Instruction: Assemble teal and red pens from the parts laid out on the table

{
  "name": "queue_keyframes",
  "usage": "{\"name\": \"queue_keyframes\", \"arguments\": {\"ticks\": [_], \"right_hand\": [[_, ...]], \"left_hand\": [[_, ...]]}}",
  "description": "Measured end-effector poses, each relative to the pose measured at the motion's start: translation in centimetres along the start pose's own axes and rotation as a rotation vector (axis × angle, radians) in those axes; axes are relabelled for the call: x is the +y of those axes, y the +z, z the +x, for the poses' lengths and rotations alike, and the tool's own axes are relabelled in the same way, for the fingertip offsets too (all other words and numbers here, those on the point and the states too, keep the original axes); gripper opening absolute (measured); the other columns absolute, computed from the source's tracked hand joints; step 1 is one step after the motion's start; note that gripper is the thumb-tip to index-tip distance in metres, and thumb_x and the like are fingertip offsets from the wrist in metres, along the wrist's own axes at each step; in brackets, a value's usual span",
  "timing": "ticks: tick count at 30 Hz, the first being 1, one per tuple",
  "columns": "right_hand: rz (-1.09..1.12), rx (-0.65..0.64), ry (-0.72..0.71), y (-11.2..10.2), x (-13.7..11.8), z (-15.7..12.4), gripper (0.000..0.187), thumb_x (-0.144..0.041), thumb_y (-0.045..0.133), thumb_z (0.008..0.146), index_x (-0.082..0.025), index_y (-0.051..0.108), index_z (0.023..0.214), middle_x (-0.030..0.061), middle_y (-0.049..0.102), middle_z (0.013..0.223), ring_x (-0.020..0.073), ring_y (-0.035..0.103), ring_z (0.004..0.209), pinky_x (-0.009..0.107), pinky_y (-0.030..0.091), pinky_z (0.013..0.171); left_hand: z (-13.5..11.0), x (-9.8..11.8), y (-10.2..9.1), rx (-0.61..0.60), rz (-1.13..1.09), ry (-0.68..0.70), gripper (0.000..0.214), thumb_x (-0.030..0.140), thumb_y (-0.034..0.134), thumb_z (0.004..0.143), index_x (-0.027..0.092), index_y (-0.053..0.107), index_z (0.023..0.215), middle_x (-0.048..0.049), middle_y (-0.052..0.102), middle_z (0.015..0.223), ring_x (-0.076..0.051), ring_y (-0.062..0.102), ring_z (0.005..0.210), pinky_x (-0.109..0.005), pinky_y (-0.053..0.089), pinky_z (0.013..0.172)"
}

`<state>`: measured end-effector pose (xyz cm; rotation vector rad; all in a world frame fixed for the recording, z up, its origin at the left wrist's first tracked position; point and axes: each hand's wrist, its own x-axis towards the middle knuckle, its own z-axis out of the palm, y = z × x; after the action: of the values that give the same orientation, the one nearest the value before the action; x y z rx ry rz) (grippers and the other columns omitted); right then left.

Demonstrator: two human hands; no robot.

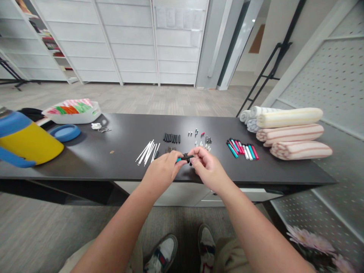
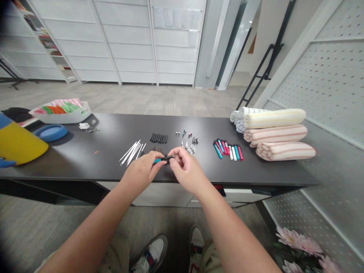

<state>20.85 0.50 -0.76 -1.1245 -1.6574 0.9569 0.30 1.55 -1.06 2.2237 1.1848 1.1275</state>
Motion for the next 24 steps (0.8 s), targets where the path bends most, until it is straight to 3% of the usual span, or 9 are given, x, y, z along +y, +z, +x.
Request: {"name": "queue_keyframes", "arguments": {"ticks": [4, 8, 14, 20, 24], "right_hand": [[-0.074, -0.015, -0.007, -0.2, -0.4, -0.1, 0.020, -0.042, 0.063, 0.098, -0.024, 0.067, 0.107, -0.0073, 0.036, 0.063, 0.0136, 0.037, 0.056, 0.027, 0.032, 0.055], [-0.126, 0.063, 0.061, 0.0, -0.4, 0.2, 0.031, -0.053, 0.067, 0.096, -0.022, 0.071, 0.091, -0.0050, 0.046, 0.060, 0.0140, 0.041, 0.055, 0.028, 0.030, 0.053], [-0.223, 0.047, -0.002, -0.1, -0.3, 0.2, 0.025, -0.047, 0.070, 0.095, -0.023, 0.076, 0.093, -0.0050, 0.047, 0.056, 0.0144, 0.042, 0.053, 0.029, 0.029, 0.053], [-0.342, 0.055, -0.031, -0.3, -0.3, -0.2, 0.027, -0.049, 0.070, 0.096, -0.024, 0.074, 0.107, -0.0047, 0.051, 0.062, 0.0153, 0.046, 0.057, 0.029, 0.034, 0.056], [-0.406, 0.022, -0.041, -0.5, -0.6, -0.2, 0.032, -0.050, 0.059, 0.103, -0.024, 0.075, 0.092, -0.0017, 0.060, 0.064, 0.0155, 0.051, 0.058, 0.029, 0.034, 0.057]], "left_hand": [[-0.1, -0.2, 0.1, 0.008, -0.021, 0.002, 0.012, 0.037, 0.068, 0.098, 0.026, 0.072, 0.099, -0.0062, 0.069, 0.089, -0.025, 0.062, 0.084, -0.031, 0.045, 0.081], [-0.2, -0.4, 0.0, -0.028, 0.034, 0.038, 0.016, 0.040, 0.066, 0.100, 0.026, 0.073, 0.100, -0.0079, 0.070, 0.093, -0.026, 0.061, 0.089, -0.032, 0.043, 0.085], [-0.3, -1.5, -0.7, -0.063, 0.050, 0.071, 0.016, 0.042, 0.069, 0.099, 0.026, 0.074, 0.101, -0.0085, 0.072, 0.096, -0.027, 0.062, 0.092, -0.034, 0.043, 0.087], [-0.4, -1.9, -0.7, -0.082, 0.122, 0.108, 0.018, 0.041, 0.064, 0.102, 0.027, 0.074, 0.108, -0.0081, 0.074, 0.099, -0.027, 0.065, 0.095, -0.034, 0.045, 0.086], [-0.4, -2.0, -0.6, -0.110, 0.171, 0.118, 0.021, 0.042, 0.061, 0.104, 0.027, 0.072, 0.110, -0.0090, 0.075, 0.103, -0.027, 0.065, 0.097, -0.035, 0.044, 0.088]]}}
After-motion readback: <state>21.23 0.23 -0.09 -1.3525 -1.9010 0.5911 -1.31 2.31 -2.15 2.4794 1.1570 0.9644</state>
